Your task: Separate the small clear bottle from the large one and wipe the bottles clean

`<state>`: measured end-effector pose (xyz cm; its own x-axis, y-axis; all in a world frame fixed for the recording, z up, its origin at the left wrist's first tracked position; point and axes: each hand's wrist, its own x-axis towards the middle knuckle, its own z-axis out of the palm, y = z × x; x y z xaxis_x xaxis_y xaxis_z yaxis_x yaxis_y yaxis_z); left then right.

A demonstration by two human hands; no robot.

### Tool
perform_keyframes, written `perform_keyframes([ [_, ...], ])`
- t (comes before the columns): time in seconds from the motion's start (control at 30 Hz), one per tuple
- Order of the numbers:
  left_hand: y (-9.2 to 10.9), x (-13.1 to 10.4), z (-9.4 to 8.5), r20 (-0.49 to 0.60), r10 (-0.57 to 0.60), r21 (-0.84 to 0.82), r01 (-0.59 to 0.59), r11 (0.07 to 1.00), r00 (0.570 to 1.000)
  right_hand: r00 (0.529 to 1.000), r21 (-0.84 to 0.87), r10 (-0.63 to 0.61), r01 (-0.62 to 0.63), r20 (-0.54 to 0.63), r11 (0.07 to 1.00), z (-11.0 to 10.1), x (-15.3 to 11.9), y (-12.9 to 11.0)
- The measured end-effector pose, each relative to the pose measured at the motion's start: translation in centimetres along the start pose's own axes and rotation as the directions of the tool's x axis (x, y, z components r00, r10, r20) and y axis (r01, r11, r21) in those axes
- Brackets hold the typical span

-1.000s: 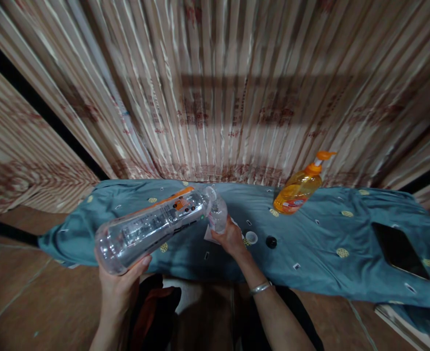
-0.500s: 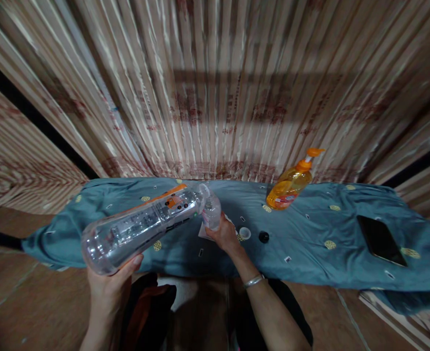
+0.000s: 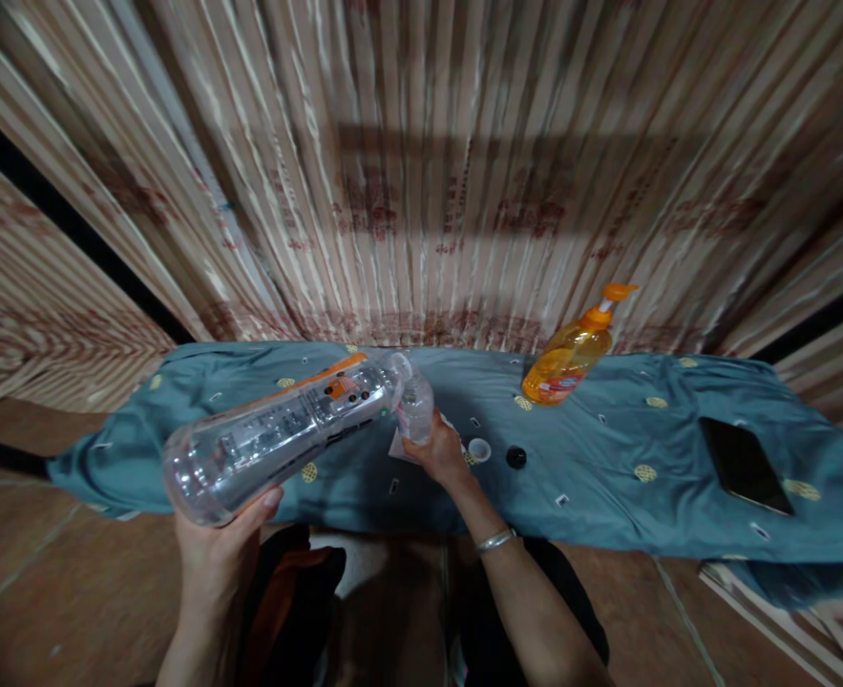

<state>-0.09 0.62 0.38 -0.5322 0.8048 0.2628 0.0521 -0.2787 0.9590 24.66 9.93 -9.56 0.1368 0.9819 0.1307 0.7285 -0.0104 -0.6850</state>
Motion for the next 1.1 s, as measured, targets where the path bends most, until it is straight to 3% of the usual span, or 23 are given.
perform_keyframes([
  [0.5,-0.8,0.0,-0.3,0.017,0.015,-0.026,-0.015,1.0,1.0,0.999,0.02,0.038,-0.039,0.014,0.999,0.1,0.0,0.1],
  [0.83,-0.7,0.1,-0.3,0.026,0.04,-0.019,-0.04,0.999,0.999,1.0,0.045,-0.005,0.006,-0.01,0.999,0.4,0.1,0.7],
  [1.1,-1.0,-0.2,-0.5,0.035,0.063,-0.017,-0.063,0.998,0.997,0.999,0.023,0.036,-0.037,0.039,0.999,-0.1,0.0,0.2],
])
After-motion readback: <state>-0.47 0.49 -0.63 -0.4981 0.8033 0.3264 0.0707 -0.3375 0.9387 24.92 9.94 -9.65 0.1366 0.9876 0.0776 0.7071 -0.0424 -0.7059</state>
